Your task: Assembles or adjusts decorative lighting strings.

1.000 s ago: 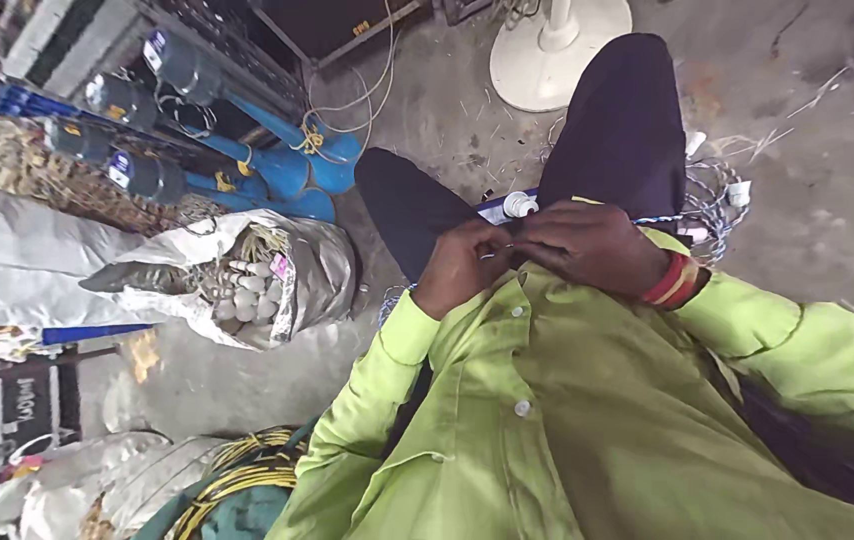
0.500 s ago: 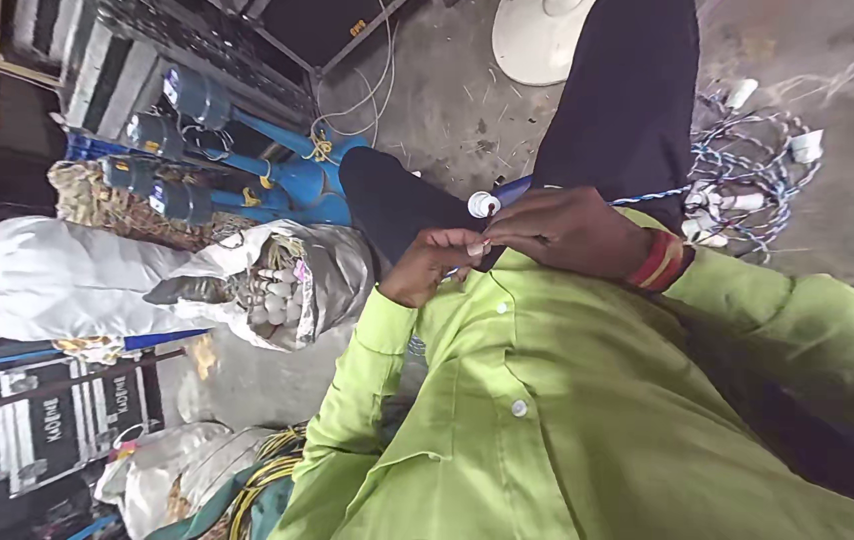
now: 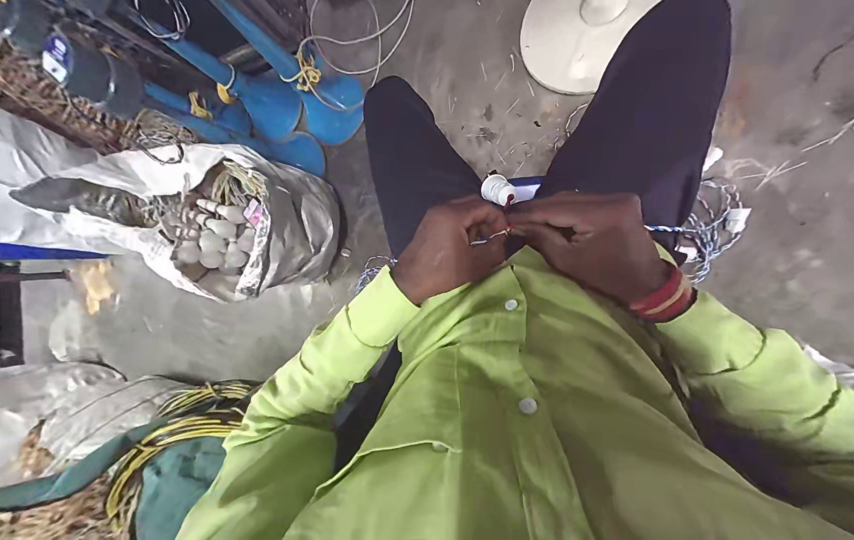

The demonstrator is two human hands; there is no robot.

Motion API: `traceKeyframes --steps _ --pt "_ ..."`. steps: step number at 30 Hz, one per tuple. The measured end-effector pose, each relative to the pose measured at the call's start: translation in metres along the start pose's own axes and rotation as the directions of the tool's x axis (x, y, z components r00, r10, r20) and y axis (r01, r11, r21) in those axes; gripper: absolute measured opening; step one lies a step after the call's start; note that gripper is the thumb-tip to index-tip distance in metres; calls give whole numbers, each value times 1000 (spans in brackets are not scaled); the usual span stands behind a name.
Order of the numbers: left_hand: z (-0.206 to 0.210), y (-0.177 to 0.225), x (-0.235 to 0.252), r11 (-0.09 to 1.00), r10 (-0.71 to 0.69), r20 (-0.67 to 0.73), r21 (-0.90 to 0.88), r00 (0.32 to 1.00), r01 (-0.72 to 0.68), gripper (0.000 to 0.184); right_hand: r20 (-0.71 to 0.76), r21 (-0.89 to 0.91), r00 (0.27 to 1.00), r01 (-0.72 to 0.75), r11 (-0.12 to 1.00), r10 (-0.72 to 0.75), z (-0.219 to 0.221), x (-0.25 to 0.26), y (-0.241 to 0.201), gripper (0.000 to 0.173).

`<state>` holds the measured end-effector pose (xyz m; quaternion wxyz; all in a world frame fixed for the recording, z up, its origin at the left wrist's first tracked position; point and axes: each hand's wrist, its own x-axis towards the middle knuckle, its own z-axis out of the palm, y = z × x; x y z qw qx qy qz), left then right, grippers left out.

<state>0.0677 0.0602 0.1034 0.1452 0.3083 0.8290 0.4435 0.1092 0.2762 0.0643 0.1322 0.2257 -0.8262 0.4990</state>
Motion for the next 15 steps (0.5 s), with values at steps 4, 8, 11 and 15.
traceKeyframes --steps 4,8,11,15 --pt "4 4 -1 982 98 -42 169 994 -89 10 4 -31 1000 -14 999 14 -1 0 0 18" --pt "4 -3 -3 921 277 -38 296 960 -254 12 38 -11 998 -46 999 46 -4 -1 -2 16" --pt "4 -11 -6 827 442 12 383 897 -412 18 59 44 997 -57 997 54 -4 -2 1 16" --pt "11 -12 -8 940 317 -139 180 938 -290 19 51 -49 998 -27 998 30 -3 -2 -7 16"
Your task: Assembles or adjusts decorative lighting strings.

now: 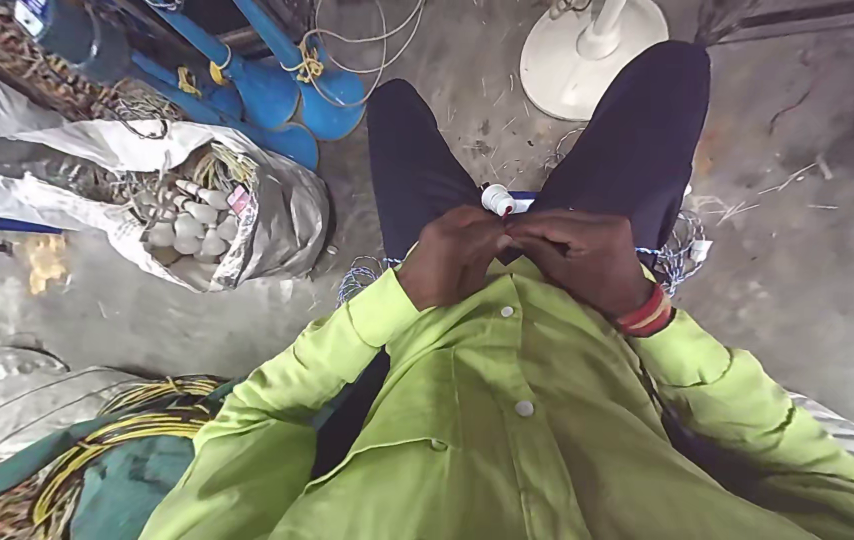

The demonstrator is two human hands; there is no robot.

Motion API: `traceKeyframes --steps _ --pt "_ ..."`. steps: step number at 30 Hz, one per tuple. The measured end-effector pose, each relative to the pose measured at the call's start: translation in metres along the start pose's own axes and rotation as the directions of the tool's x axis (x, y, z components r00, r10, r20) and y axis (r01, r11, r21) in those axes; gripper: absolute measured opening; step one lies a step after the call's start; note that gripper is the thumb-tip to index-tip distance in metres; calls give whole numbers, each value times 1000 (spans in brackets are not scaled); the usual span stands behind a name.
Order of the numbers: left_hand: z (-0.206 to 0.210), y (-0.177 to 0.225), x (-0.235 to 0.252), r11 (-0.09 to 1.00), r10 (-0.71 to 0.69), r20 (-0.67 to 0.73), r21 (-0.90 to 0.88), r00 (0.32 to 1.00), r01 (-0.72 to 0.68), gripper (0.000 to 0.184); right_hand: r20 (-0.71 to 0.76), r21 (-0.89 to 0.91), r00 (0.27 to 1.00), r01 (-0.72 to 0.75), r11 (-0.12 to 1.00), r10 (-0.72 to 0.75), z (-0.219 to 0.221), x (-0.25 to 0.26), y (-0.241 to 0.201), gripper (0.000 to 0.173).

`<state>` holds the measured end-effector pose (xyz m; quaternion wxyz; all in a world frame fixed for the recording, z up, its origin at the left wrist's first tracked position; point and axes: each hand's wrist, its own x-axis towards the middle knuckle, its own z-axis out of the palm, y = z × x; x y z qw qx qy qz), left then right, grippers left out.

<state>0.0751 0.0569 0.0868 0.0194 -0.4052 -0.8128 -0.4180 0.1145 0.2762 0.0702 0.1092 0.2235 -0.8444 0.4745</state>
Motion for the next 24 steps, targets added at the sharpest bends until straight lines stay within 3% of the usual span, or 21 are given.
traceKeyframes --steps 2,4,6,7,9,12,16,19,24 --pt "5 0 -1 934 -274 14 -232 962 270 19 -16 -102 994 103 989 -105 3 -2 -1 16" --pt "10 1 3 686 -553 164 -467 817 558 22 -26 -169 972 227 959 -234 7 -5 5 15" --pt "12 1 12 434 -664 370 -516 650 738 28 -22 -198 960 271 942 -280 9 -8 7 15" --pt "11 0 15 411 -668 413 -488 619 770 31 -25 -195 965 253 948 -262 9 -8 7 15" --pt "11 -2 18 520 -666 359 -406 654 752 36 -45 -156 988 139 978 -148 7 -7 5 14" --pt "11 1 9 725 -593 118 -352 796 592 36 -43 -92 999 -14 996 10 5 -5 5 15" --pt "13 10 -4 947 -307 -132 -141 943 288 19 -15 -42 990 -144 989 144 2 -5 0 15" --pt "14 7 -6 991 -132 -144 13 981 135 14 2 -29 991 -135 990 135 3 -5 0 15" --pt "11 9 0 987 -138 -3 86 990 138 17 -4 -141 1000 -14 990 14 4 -7 4 17"
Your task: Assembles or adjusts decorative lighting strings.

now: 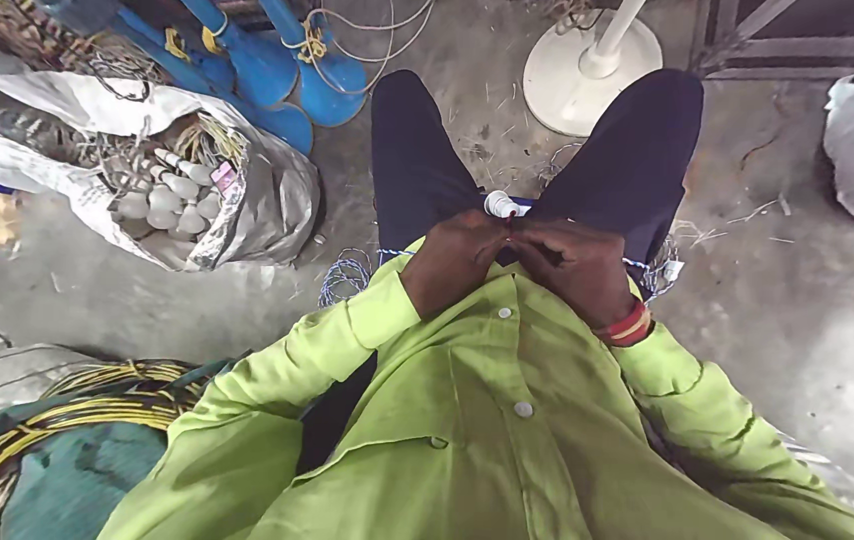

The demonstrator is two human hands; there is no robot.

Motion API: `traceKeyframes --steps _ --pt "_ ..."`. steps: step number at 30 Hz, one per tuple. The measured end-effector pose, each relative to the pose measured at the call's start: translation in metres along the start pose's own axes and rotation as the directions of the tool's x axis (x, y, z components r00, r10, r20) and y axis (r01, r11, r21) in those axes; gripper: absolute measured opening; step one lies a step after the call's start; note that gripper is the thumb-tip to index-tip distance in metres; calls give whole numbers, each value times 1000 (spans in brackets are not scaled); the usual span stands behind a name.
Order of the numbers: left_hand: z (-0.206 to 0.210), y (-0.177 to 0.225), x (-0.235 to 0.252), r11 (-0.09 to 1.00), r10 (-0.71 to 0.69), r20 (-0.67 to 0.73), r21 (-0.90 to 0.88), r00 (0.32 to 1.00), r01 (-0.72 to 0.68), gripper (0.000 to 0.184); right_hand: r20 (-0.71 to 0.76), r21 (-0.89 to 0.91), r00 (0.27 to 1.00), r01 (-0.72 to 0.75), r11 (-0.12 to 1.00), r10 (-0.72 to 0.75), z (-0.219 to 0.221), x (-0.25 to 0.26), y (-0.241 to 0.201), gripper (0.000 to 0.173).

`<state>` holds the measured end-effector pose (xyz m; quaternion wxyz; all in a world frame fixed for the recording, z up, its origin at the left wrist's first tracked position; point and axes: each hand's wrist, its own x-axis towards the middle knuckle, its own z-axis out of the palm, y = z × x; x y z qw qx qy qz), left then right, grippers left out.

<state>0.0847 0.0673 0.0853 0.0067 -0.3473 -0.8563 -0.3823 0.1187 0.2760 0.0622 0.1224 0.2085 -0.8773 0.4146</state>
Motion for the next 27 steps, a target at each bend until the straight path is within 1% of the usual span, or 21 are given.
traceKeyframes --steps 3,5,7,9,11,13,15,17,18,19,20,22,25,27 --pt "-7 -1 5 997 -55 120 -48 991 61 19 -42 -37 995 86 996 -87 5 -2 4 15" --pt "-14 -4 9 988 -102 201 -96 974 124 18 -46 -42 992 113 993 -115 5 -1 2 15" --pt "-19 -8 12 968 -146 257 -163 955 191 12 -67 -21 993 94 995 -95 3 -1 0 14" --pt "-22 -13 14 940 -171 259 -247 951 237 10 -89 59 995 46 997 -40 2 0 0 15" --pt "-24 -15 16 896 -199 302 -329 932 298 10 -60 124 998 -1 992 9 0 2 1 18" --pt "-25 -14 16 818 -249 393 -403 885 410 10 -13 165 1000 3 986 -1 -4 2 3 19" --pt "-26 -11 19 668 -315 518 -475 795 573 9 -13 162 999 40 986 -39 -4 2 3 15" --pt "-28 -10 20 507 -329 600 -539 729 673 7 -31 114 998 66 991 -63 -3 2 0 13" --pt "-27 -10 20 427 -341 615 -572 711 700 8 -33 82 997 76 994 -73 -2 3 -1 13" --pt "-26 -10 19 362 -361 624 -591 693 721 13 -30 52 996 91 995 -89 -1 4 -3 13" --pt "-25 -10 19 318 -383 624 -604 681 731 18 -26 23 994 110 994 -109 -1 5 -5 13" --pt "-23 -11 18 258 -410 620 -625 669 737 20 -23 0 991 132 991 -132 0 7 -6 13" --pt "-22 -12 16 184 -419 614 -664 669 725 18 -30 82 998 60 995 -58 -3 6 -5 17" --pt "-24 -11 16 140 -453 610 -672 650 727 16 -21 186 1000 -4 983 9 -8 5 -4 32"
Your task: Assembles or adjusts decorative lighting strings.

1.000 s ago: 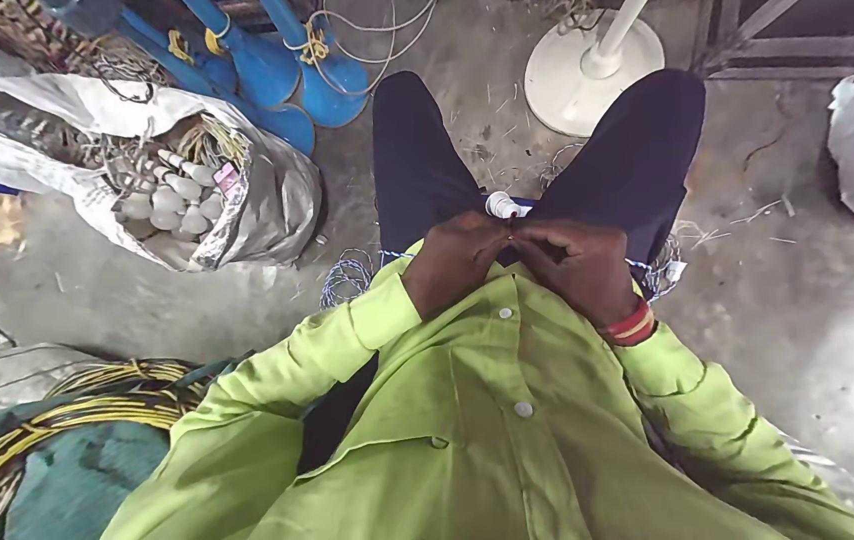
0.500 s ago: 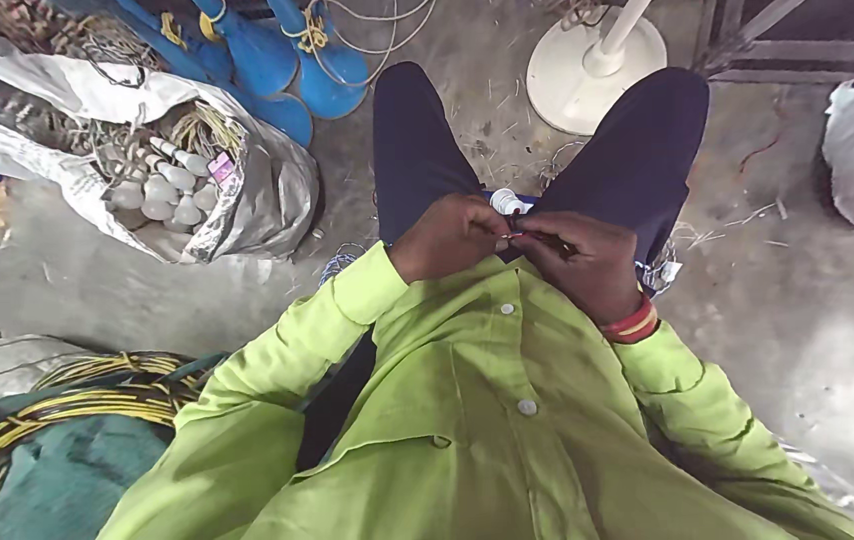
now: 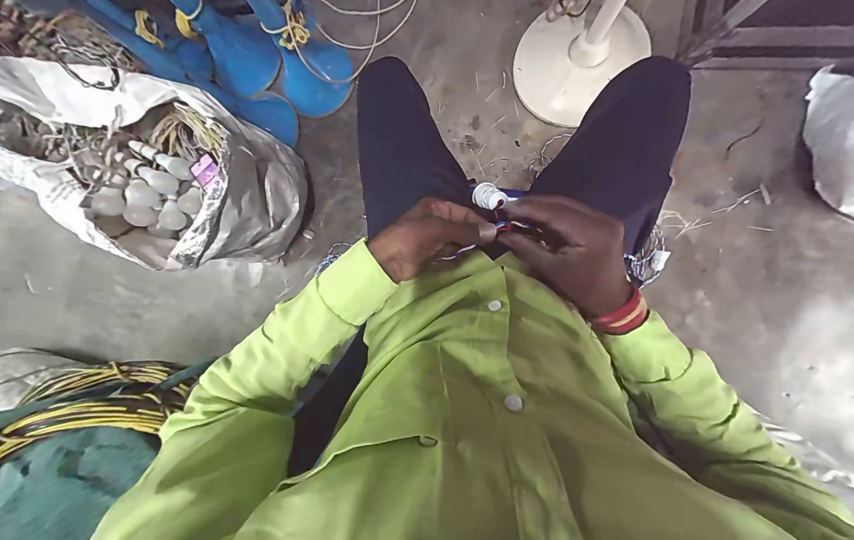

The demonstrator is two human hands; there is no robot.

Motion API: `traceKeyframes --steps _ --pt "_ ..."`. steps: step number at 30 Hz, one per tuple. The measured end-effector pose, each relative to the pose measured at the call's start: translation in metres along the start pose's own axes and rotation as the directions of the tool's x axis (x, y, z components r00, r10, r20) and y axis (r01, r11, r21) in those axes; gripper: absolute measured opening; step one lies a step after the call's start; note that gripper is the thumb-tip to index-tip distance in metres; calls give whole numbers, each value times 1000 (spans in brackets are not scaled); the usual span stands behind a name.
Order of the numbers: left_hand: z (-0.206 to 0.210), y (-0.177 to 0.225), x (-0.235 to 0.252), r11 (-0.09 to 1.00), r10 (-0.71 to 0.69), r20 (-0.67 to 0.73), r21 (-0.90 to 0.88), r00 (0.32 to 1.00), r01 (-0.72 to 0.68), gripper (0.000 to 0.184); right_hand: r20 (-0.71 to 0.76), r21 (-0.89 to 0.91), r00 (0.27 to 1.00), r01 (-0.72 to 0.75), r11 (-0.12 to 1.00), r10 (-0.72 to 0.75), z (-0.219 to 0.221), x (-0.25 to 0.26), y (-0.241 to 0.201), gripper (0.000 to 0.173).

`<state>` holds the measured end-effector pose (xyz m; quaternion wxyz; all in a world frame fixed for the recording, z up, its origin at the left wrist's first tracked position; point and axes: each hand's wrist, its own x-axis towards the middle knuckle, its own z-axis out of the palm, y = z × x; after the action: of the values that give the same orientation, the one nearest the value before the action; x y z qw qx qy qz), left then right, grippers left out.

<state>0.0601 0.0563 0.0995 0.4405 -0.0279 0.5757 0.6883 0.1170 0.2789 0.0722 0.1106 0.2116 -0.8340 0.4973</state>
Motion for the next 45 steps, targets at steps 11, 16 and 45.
traceKeyframes --steps 11,16,45 --pt "6 11 15 954 222 -66 219 973 -203 19 167 -17 972 -167 986 167 -49 15 22 34" --pt "11 25 23 951 284 66 109 957 -290 17 72 22 997 -44 999 42 -44 35 21 31" --pt "18 10 20 951 228 638 -309 736 -26 20 187 461 932 197 865 -312 -56 74 23 22"
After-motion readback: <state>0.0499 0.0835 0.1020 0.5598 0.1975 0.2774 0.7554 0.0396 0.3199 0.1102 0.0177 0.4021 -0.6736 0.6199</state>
